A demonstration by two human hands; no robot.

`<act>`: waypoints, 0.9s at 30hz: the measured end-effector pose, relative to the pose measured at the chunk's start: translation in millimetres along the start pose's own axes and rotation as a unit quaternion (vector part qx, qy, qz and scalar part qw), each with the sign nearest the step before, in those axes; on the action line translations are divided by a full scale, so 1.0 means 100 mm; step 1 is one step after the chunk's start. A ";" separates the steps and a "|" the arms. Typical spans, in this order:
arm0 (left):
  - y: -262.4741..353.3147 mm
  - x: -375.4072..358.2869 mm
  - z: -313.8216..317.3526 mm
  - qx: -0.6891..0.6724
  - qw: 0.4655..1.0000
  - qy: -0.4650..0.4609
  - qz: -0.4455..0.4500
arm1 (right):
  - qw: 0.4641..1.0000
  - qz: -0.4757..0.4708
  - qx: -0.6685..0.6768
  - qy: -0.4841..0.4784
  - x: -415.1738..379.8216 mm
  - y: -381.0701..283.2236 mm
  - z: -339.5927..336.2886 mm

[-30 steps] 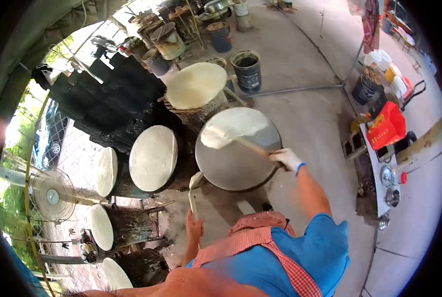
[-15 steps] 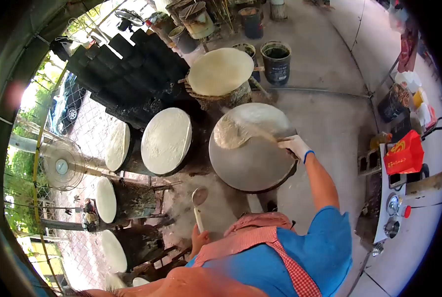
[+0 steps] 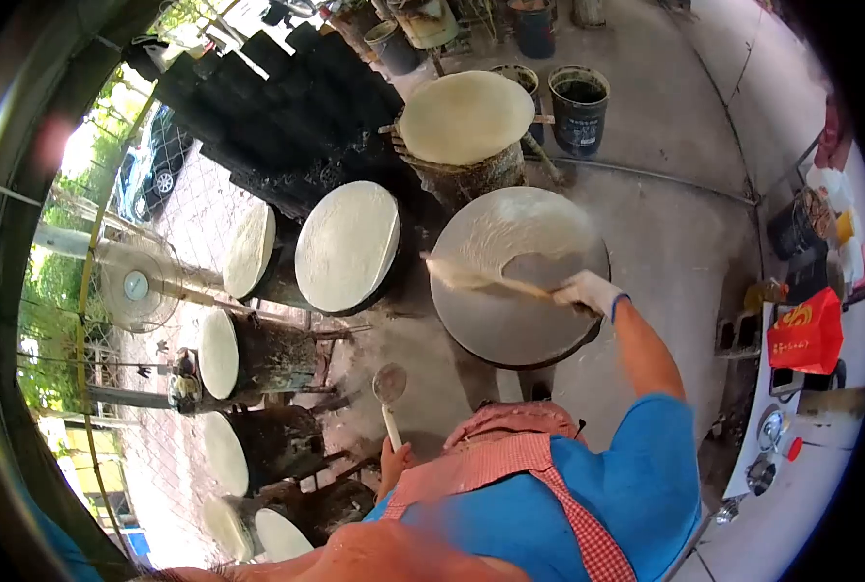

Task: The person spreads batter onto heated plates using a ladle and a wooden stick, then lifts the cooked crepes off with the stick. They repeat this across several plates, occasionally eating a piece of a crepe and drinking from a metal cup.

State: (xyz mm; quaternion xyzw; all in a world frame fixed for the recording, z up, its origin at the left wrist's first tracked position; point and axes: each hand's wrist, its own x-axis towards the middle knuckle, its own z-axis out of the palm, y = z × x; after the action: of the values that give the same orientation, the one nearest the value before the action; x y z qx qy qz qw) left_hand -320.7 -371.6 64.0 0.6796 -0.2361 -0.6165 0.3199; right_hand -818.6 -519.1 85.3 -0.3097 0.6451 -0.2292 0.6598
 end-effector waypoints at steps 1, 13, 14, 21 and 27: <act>-0.07 0.04 -0.02 0.000 1.000 0.008 -0.004 | 1.000 0.019 -0.008 -0.011 -0.15 0.12 0.00; -0.25 -0.14 -0.13 -0.068 0.997 0.012 -0.024 | 0.985 -0.054 -0.159 -0.031 0.07 -0.23 -0.09; -0.28 -0.15 -0.15 -0.074 0.996 0.026 -0.038 | 0.989 -0.029 -0.142 -0.034 0.03 0.01 -0.18; -0.30 -0.26 -0.26 -0.107 0.992 0.039 -0.047 | 0.990 -0.101 -0.092 0.045 0.27 0.07 -0.32; -0.41 -0.23 -0.63 -0.059 0.997 0.037 -0.029 | 0.958 -0.122 -0.258 0.000 0.12 0.02 -0.02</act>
State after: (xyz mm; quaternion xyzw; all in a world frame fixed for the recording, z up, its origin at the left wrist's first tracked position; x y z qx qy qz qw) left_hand -264.5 -318.2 52.6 0.6884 -0.1679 -0.6129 0.3497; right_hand -820.0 -526.5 75.2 -0.5457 0.6396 -0.1333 0.5248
